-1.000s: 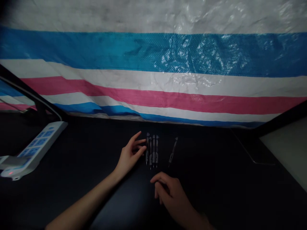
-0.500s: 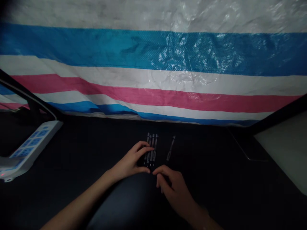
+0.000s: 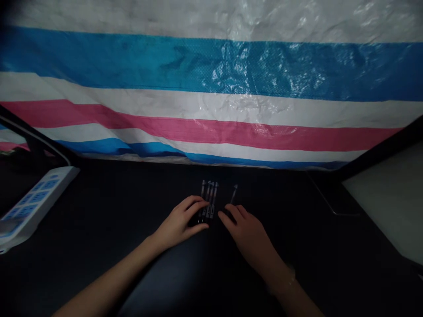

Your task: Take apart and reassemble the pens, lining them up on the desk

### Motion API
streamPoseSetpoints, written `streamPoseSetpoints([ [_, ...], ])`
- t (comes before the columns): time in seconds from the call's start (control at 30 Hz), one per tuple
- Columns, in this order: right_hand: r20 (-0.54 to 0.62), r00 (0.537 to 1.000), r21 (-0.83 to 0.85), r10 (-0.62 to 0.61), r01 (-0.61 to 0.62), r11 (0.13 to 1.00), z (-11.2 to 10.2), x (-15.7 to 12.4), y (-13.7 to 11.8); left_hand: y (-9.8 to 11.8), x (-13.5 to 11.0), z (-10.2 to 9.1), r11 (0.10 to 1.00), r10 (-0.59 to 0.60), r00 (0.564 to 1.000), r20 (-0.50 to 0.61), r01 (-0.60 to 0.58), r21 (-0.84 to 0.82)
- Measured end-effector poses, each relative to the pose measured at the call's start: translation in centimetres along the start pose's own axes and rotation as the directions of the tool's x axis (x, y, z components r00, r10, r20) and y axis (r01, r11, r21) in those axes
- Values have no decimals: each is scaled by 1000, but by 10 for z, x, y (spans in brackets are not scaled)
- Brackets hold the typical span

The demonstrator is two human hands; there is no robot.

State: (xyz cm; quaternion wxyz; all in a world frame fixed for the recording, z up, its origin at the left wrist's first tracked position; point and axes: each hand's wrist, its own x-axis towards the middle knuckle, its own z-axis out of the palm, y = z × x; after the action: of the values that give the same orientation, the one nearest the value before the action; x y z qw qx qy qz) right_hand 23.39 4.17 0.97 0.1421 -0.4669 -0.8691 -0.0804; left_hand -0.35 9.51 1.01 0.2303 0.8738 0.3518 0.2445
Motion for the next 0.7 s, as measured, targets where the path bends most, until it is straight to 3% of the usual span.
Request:
streamPoseSetpoints([
  [0.3,-46,993,-28,-113,112,993,1,3,-6,3,-2,5,979,-180,972,-154,162,-122],
  [0.7,-66,991,6,-113,113,994,0,4,-5,7,-2,16,922,-212,955,-210,124,-367],
])
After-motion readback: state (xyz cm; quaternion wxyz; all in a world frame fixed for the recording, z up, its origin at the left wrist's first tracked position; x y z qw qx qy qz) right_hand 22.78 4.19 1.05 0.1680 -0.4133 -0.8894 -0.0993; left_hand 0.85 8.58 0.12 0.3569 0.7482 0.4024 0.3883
